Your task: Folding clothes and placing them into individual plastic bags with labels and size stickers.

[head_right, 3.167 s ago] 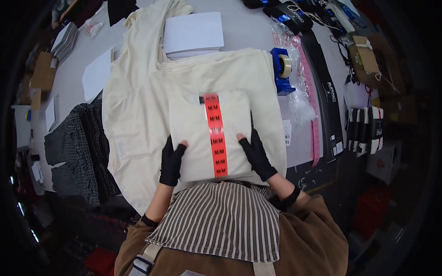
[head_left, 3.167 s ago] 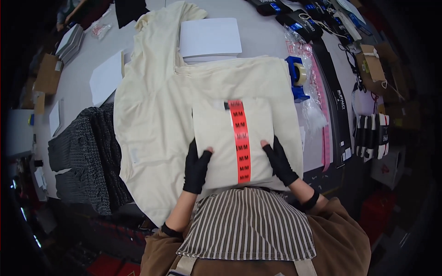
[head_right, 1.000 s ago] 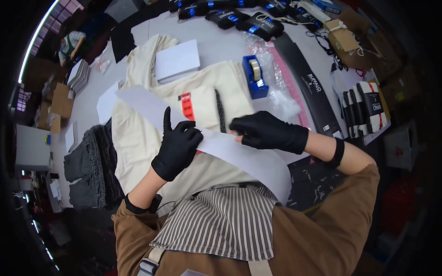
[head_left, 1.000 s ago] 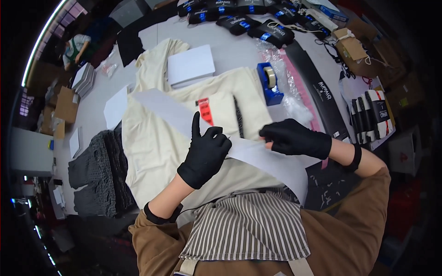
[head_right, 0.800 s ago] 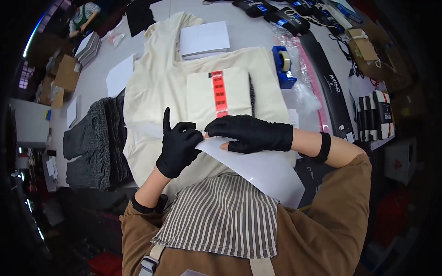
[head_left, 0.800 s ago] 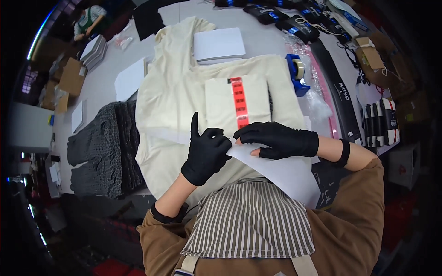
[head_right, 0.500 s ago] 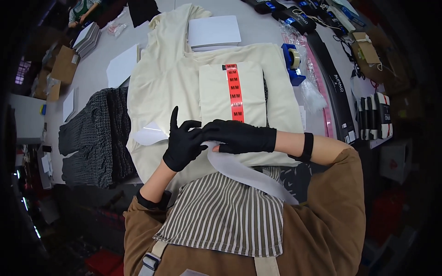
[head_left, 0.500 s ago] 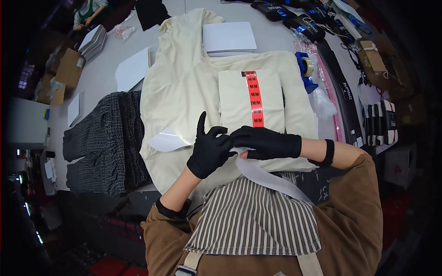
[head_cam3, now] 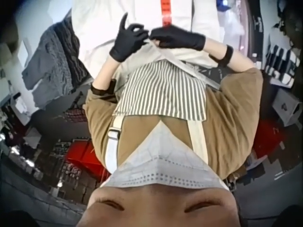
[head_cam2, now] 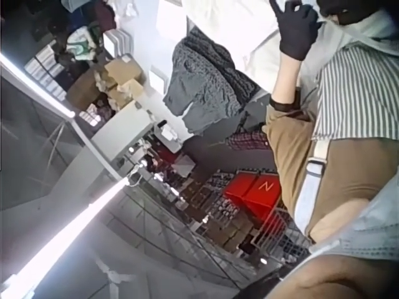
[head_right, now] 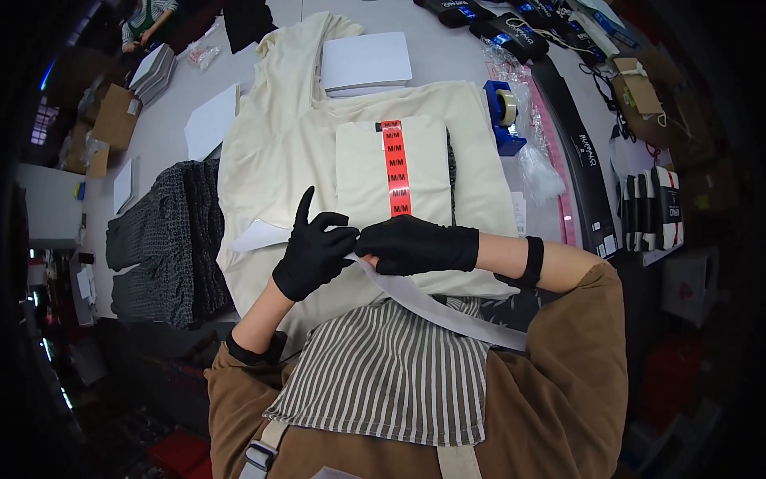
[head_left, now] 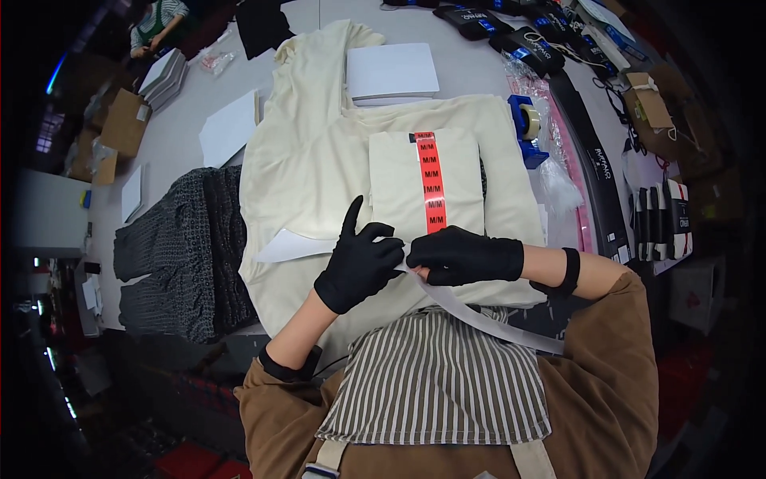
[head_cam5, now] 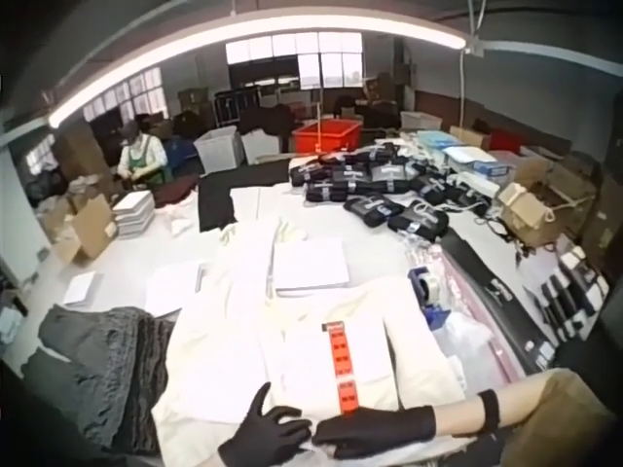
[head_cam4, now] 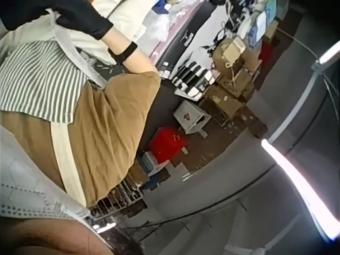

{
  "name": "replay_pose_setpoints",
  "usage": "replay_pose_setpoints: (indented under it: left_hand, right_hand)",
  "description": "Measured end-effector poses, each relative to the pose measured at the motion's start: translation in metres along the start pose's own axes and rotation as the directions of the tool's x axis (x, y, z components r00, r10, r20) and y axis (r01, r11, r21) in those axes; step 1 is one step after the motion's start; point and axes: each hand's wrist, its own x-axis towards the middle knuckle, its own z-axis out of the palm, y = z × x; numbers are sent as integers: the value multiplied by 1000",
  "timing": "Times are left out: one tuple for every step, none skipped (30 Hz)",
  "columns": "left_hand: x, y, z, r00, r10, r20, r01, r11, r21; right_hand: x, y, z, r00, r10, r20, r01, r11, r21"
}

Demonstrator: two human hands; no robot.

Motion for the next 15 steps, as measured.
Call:
replay_pose_setpoints:
  left_hand:
    - [0, 1, -1, 1000, -13, -14, 13, 1000, -1]
    - [1, 2, 0, 999, -20, -33, 20, 1000, -5]
    - [0, 2, -2, 998, -33, -49, 32, 999, -7]
    - [-2, 0, -9, 999, -24, -49, 23, 1000, -7]
    - [-6, 0, -20, 965, -143, 220, 187, 963, -196]
    - [-6, -1, -27, 853, -192, 486, 378, 868, -321]
    - [2, -3, -27, 854, -191, 484, 376, 870, -319]
    - [13, -11, -21, 861, -150, 486, 334, 887, -318]
    - [25, -24, -14, 867, -106, 487, 289, 903, -318]
    - [37, -38, -6, 870, -61, 490, 243, 917, -317]
    - [48, -55, 7, 924, -13, 381, 164, 916, -365]
    - [67, -70, 20, 965, 54, 258, 59, 910, -410]
    - [86, -85, 32, 969, 31, 247, 90, 882, -463]
    - [104, -95, 39, 970, 15, 241, 114, 849, -515]
    - [111, -101, 41, 970, 24, 241, 107, 851, -515]
  right_hand:
    - [-10, 4, 1, 1000, -2, -4, 2, 1000, -4]
    - [-29, 11, 3, 974, 184, -130, -157, 968, 197]
    - [-49, 20, 0, 903, 375, -211, -268, 873, 408]
    - [-73, 31, -15, 857, 516, -6, -446, 747, 492]
    - [-104, 44, -32, 763, 612, 208, -614, 587, 528]
    - [-145, 66, -46, 674, 630, 387, -737, 613, 285]
    - [-172, 84, -56, 533, 652, 539, -780, 625, 15]
    - [-170, 84, -68, 530, 652, 543, -781, 625, 12]
    - [-156, 75, -83, 701, 642, 311, -690, 720, 71]
    - [-143, 65, -94, 815, 577, 54, -580, 809, 95]
    - [-114, 46, -101, 819, 571, -63, -563, 819, 110]
    - [-91, 30, -104, 800, 568, -194, -555, 823, 123]
    - [-80, 34, -100, 798, 569, -197, -556, 822, 121]
    - [-73, 46, -95, 818, 513, -260, -563, 807, -180]
    - [-66, 56, -91, 845, 443, -301, -535, 706, -464]
